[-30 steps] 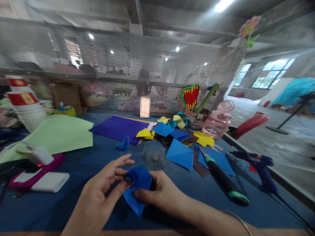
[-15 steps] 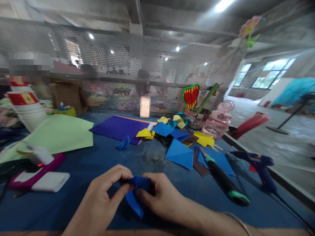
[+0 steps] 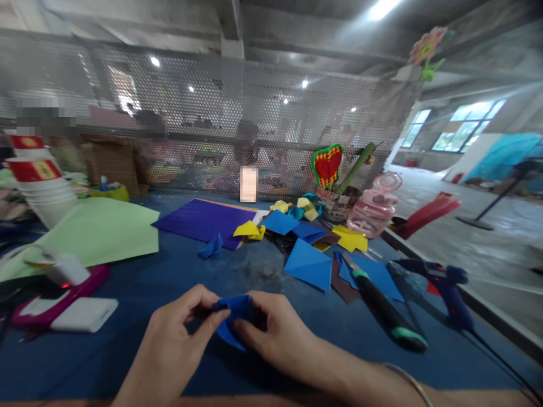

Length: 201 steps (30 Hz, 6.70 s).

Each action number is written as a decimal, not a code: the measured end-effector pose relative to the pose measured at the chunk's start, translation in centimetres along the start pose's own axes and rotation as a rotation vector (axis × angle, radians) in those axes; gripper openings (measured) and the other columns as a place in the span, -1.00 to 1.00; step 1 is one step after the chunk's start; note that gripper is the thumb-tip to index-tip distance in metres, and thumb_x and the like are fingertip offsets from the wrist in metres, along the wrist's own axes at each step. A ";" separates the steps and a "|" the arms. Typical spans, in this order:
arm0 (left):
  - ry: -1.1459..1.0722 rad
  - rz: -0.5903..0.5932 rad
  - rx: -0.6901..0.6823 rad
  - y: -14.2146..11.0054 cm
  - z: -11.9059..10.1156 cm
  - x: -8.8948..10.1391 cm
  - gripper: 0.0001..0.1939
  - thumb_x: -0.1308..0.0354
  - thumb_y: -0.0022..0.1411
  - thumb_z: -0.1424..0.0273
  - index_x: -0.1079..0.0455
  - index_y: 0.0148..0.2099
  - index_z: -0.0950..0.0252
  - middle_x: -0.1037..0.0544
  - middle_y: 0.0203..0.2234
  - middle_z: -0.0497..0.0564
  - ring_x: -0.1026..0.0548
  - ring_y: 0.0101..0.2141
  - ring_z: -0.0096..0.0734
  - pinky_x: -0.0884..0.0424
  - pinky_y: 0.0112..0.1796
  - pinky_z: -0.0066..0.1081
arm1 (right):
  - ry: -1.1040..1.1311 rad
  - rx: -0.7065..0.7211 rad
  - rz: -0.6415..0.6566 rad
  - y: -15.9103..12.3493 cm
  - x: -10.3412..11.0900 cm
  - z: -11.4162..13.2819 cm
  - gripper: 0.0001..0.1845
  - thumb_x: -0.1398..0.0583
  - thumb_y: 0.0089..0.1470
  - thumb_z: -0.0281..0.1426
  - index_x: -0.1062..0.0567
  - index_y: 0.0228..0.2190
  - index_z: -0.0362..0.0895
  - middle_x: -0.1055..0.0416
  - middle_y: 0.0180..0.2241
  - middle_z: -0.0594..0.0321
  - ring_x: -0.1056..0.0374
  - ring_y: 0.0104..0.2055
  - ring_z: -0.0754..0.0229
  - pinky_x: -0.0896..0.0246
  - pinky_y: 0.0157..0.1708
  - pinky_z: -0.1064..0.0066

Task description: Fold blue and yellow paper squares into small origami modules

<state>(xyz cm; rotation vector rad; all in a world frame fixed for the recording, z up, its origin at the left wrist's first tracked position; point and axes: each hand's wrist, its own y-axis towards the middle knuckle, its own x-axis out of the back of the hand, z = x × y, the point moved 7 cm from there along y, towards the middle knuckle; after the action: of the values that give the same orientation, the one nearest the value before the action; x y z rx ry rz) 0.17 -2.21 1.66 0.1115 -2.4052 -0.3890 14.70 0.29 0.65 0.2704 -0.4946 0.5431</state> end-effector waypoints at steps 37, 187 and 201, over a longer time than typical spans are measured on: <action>-0.119 -0.128 -0.071 -0.2 -1.1 -0.5 -0.88 -0.16 0.16 0.41 -0.53 -0.35 0.17 -0.62 -0.36 -0.10 -0.58 -0.32 -0.39 -0.49 -0.28 -0.53 | -0.111 0.027 -0.100 0.1 0.8 0.2 -0.93 -0.22 0.01 -0.43 -0.53 -0.46 -0.12 -0.42 -0.53 0.37 -0.27 -0.49 0.34 -0.06 -0.44 0.54; 0.020 -0.444 -0.177 -1.9 -2.8 0.8 -0.78 -0.17 0.19 0.38 -0.28 -0.49 0.26 -0.31 -0.63 -0.18 -0.31 -0.62 -0.64 -0.28 -0.49 -0.60 | 0.506 -0.144 0.057 0.9 0.3 -0.8 -0.74 -0.27 -0.04 -0.38 -0.44 -0.25 -0.17 -0.40 -0.37 0.29 -0.31 -0.38 0.28 -0.29 -0.33 0.42; -0.177 -0.174 0.091 -1.9 -0.5 -2.0 -0.82 -0.11 0.20 0.23 -0.20 -0.31 0.19 -0.49 -0.62 -0.16 -0.51 -0.58 -0.48 -0.41 -0.56 -0.59 | 0.680 -0.165 -0.068 1.1 0.4 -1.9 -0.73 -0.31 -0.07 -0.33 -0.42 -0.35 -0.22 -0.37 -0.49 0.34 -0.27 -0.49 0.37 -0.23 -0.47 0.53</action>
<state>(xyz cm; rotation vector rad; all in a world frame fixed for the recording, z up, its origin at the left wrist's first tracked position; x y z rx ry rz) 2.02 -3.79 0.18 0.3417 -2.5976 -0.3831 15.14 2.07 -0.59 -0.0631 0.1300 0.4898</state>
